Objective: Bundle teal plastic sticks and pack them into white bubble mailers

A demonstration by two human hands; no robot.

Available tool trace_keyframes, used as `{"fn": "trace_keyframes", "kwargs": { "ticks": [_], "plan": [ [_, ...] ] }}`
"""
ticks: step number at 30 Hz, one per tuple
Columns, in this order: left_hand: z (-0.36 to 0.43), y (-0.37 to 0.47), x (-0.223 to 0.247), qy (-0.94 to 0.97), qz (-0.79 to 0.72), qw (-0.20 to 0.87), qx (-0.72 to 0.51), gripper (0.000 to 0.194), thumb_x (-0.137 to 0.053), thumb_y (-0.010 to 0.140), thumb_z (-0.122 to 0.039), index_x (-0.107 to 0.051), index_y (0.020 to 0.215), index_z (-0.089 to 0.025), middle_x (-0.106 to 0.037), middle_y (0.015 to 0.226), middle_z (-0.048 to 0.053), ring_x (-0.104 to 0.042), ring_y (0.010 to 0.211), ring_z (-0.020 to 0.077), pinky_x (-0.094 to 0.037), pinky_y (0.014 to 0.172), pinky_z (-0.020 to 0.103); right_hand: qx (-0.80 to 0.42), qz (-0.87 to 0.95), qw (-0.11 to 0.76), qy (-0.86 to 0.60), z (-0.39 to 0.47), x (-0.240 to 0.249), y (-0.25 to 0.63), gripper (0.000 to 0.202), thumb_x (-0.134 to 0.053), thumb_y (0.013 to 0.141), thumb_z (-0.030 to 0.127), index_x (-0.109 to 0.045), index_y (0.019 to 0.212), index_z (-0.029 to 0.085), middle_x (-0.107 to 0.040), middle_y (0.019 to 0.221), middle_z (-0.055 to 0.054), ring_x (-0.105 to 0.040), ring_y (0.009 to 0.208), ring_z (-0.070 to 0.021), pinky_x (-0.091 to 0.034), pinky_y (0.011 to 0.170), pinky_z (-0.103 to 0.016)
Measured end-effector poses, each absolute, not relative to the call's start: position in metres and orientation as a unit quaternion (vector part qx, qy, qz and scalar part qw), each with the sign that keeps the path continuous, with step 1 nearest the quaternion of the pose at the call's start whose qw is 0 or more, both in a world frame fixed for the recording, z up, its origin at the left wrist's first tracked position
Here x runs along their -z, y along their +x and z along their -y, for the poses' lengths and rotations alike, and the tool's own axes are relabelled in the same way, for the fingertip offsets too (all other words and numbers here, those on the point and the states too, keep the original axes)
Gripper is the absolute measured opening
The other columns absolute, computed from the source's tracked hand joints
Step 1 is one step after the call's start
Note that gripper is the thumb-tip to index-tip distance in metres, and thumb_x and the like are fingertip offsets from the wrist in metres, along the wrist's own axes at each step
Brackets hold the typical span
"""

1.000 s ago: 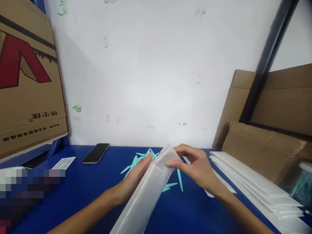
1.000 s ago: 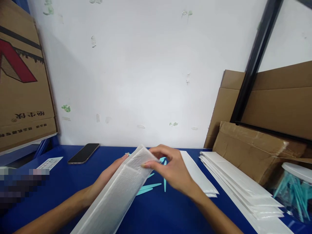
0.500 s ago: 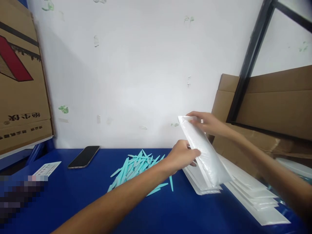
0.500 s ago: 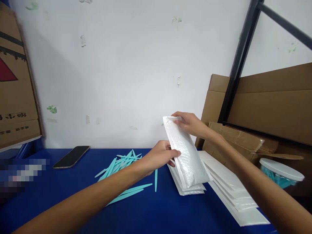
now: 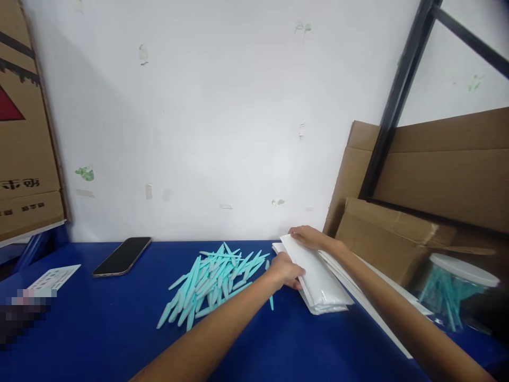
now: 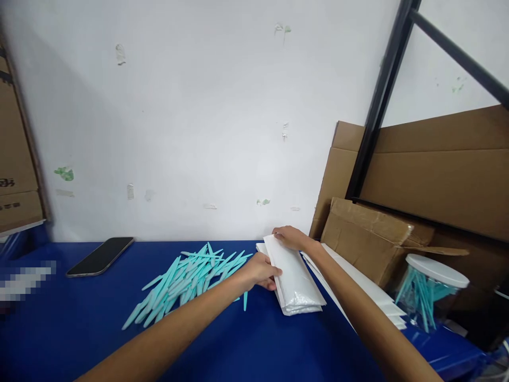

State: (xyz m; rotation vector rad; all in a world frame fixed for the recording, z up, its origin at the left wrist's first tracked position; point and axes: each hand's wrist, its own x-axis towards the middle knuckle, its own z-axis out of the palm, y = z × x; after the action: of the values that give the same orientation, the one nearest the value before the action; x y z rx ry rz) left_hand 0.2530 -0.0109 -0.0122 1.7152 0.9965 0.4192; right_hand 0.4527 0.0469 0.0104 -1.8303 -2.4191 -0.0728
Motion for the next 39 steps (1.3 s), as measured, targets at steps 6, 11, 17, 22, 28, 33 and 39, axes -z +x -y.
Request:
{"fn": "trace_keyframes", "kwargs": {
  "ticks": [6, 11, 17, 22, 28, 33, 39],
  "plan": [
    [0.011, 0.244, 0.010, 0.813, -0.440, 0.325, -0.199, 0.033, -0.059, 0.087, -0.041, -0.069, 0.080, -0.011, -0.067, 0.063, 0.012, -0.070, 0.070, 0.0293, -0.050, 0.064, 0.035, 0.027, 0.794, 0.095, -0.599, -0.047, 0.012, 0.456, 0.036, -0.058, 0.096, 0.035, -0.057, 0.127, 0.017, -0.060, 0.126, -0.010, -0.061, 0.110, -0.0237, -0.051, 0.093, -0.046],
    [0.001, 0.198, -0.005, 0.859, -0.425, 0.181, -0.221, 0.029, -0.050, 0.089, -0.034, -0.070, 0.080, -0.016, -0.072, 0.082, 0.016, -0.069, 0.079, 0.0309, -0.045, 0.069, 0.035, 0.056, 0.759, 0.167, -0.626, -0.028, 0.001, 0.473, 0.035, -0.043, 0.100, 0.032, -0.059, 0.128, 0.016, -0.064, 0.126, -0.012, -0.059, 0.116, -0.0238, -0.042, 0.103, -0.039],
    [-0.015, 0.091, -0.012, 0.869, -0.436, 0.058, -0.227, 0.020, -0.048, 0.088, -0.028, -0.066, 0.083, -0.020, -0.070, 0.083, 0.010, -0.063, 0.078, 0.0259, -0.035, 0.064, 0.031, 0.120, 0.710, 0.263, -0.642, 0.021, -0.039, 0.469, 0.032, -0.044, 0.096, 0.036, -0.067, 0.108, 0.018, -0.068, 0.115, -0.012, -0.060, 0.110, -0.0287, -0.043, 0.097, -0.042],
    [-0.032, 0.009, 0.000, 0.825, -0.513, 0.023, -0.235, 0.025, -0.041, 0.090, -0.030, -0.060, 0.077, -0.021, -0.067, 0.075, 0.004, -0.060, 0.067, 0.0207, -0.031, 0.058, 0.028, 0.137, 0.734, 0.316, -0.586, 0.037, -0.060, 0.394, 0.031, -0.041, 0.098, 0.036, -0.065, 0.111, 0.021, -0.068, 0.116, -0.009, -0.059, 0.111, -0.0269, -0.043, 0.098, -0.043],
    [-0.042, -0.037, 0.018, 0.779, -0.573, 0.003, -0.253, 0.028, -0.038, 0.091, -0.032, -0.060, 0.079, -0.020, -0.066, 0.074, 0.004, -0.060, 0.070, 0.0213, -0.034, 0.061, 0.028, 0.075, 0.859, 0.253, -0.438, 0.040, -0.043, 0.280, 0.035, -0.048, 0.099, 0.034, -0.052, 0.132, 0.026, -0.063, 0.126, -0.006, -0.058, 0.114, -0.0221, -0.046, 0.096, -0.039],
    [-0.036, -0.040, 0.021, 0.786, -0.565, -0.009, -0.250, 0.028, -0.038, 0.092, -0.034, -0.059, 0.080, -0.021, -0.066, 0.080, 0.005, -0.061, 0.076, 0.0228, -0.034, 0.062, 0.029, 0.135, 0.871, 0.124, -0.456, 0.052, -0.019, 0.241, 0.030, -0.045, 0.100, 0.037, -0.057, 0.124, 0.024, -0.064, 0.119, -0.009, -0.061, 0.109, -0.0233, -0.047, 0.092, -0.037],
    [-0.018, -0.021, 0.016, 0.813, -0.513, -0.006, -0.275, 0.027, -0.036, 0.094, -0.033, -0.057, 0.081, -0.022, -0.063, 0.079, 0.002, -0.058, 0.071, 0.0193, -0.035, 0.063, 0.030, 0.140, 0.712, 0.028, -0.687, 0.048, -0.003, 0.264, 0.048, -0.028, 0.103, 0.028, -0.071, 0.091, 0.010, -0.070, 0.085, -0.021, -0.071, 0.083, -0.0301, -0.051, 0.072, -0.039]
  ]
}}
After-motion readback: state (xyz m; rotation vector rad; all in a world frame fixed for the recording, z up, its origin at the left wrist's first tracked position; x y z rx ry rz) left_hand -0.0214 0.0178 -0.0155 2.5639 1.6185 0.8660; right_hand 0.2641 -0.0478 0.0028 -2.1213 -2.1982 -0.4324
